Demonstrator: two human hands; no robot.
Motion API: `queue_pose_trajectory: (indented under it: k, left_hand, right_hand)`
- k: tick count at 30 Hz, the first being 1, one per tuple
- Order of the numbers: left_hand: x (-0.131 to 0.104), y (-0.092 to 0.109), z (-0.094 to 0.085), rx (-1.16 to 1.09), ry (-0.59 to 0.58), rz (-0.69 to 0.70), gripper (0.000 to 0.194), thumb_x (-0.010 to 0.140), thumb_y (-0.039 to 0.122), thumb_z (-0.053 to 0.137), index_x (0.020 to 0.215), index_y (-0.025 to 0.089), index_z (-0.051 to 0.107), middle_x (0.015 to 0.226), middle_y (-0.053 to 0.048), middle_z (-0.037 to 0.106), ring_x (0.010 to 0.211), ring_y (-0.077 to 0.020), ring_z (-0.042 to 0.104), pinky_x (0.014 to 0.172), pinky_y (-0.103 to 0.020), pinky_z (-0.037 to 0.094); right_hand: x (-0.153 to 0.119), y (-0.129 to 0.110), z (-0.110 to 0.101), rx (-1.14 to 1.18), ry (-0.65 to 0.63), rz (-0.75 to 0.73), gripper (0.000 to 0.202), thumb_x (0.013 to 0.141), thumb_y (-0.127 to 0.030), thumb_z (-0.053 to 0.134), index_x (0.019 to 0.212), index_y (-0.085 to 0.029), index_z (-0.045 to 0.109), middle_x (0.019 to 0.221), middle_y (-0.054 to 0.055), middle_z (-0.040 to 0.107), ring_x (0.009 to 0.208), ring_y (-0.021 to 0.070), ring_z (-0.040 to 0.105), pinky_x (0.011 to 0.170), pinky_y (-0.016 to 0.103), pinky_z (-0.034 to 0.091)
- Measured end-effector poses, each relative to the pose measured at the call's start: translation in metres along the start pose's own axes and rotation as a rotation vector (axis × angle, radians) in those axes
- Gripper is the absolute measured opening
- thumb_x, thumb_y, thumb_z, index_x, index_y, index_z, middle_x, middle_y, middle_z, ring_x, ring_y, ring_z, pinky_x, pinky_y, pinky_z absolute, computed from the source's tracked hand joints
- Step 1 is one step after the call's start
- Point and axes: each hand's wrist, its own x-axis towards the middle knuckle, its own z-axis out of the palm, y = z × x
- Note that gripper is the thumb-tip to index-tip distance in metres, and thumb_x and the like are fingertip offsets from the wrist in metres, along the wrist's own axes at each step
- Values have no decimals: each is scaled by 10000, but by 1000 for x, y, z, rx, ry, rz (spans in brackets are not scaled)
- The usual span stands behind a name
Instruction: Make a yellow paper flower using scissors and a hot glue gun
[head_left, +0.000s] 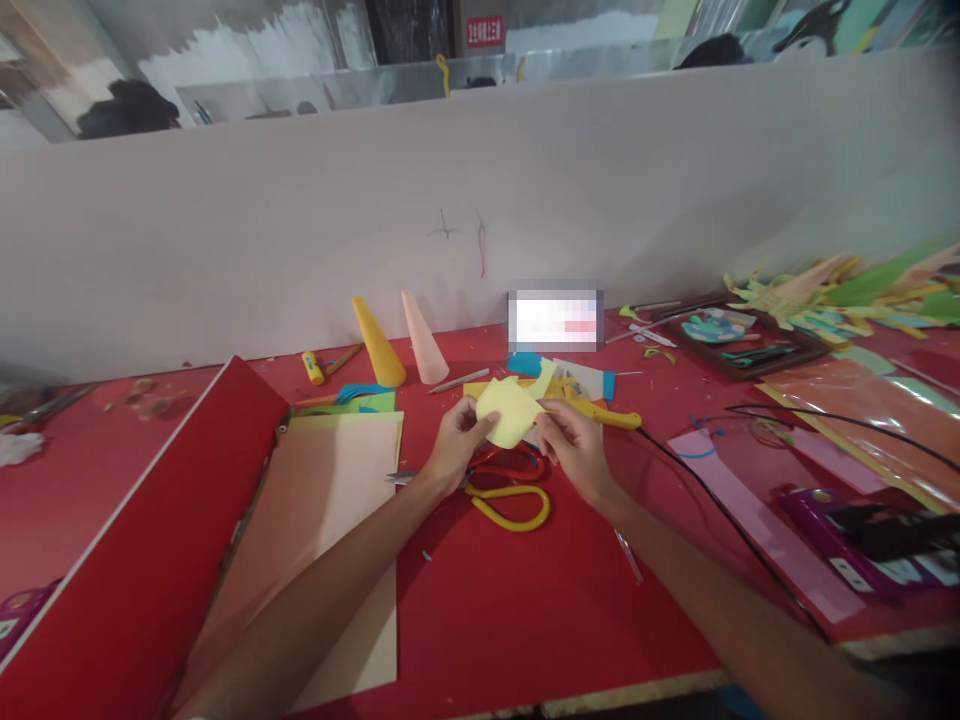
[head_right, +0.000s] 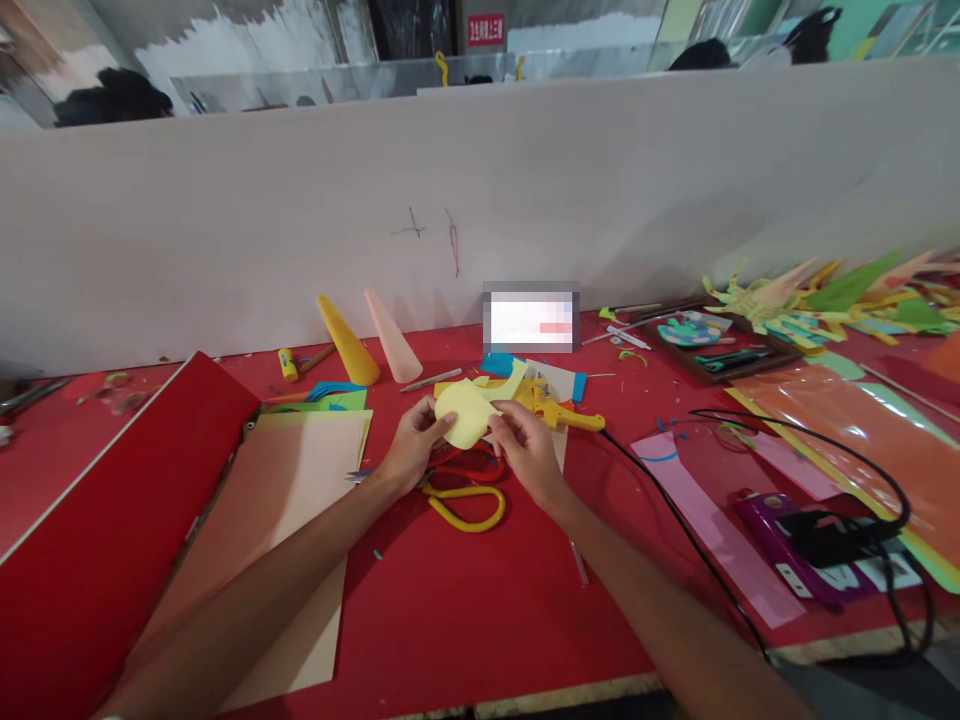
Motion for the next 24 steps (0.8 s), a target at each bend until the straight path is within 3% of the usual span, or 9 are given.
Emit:
queue_pose_trajectory:
  k: [5,9,12,16,20,24]
  left_hand:
    - [0,5,1,-35,13,1,552,682,532,938,772,179,522,688,63,524,518,-39,357,444,-181,249]
    - [-1,8,2,-116,-4,14,513,766,608,856,796,188,563,760,34,564,638,-85,510,546,-191,420]
    - [-2,7,3,-129,-55,21,450,815,599,819,931,200,646,964,-18,679,861,-149,639,738,-239,522]
    - [-2,4,1,-115,-118,13,474,833,542,828,1165,236,686,1218,-62,712,1080,-213,672,913,-297,524]
    - [-1,2,-2,-67,-120,-3,456,772,445,896,1134,227,727,1229,-68,732,1125,-244,673,913,-297,516]
    - [-3,4,-1,-79,-122,-17,453,776,454,884,1142,228,740,1218,-72,740,1082,-253,691,838,-289,523]
  right_hand:
    - [-4,-1,3,35,-81,77,396,933,-567,685,1090,-203,675,503,-57,602,352,108,458,381,245,344]
    - [-2,0,2,93,-60,79,355,910,-560,713,994,-216,690,674,13,721,447,142,592,389,249,437]
    - [0,1,0,95,-30,17,283,896,-509,736,957,-233,718,749,33,736,626,195,693,493,285,548]
    - [0,8,-2,-10,43,-61,221,871,-460,754,919,-244,747,914,55,769,866,248,726,749,375,627]
    - [-1,19,-4,42,37,0,273,886,-507,709,956,-248,756,912,59,760,860,260,706,738,376,608]
    - [0,19,-5,60,10,46,297,897,-522,681,950,-241,757,893,62,750,837,249,692,722,354,592]
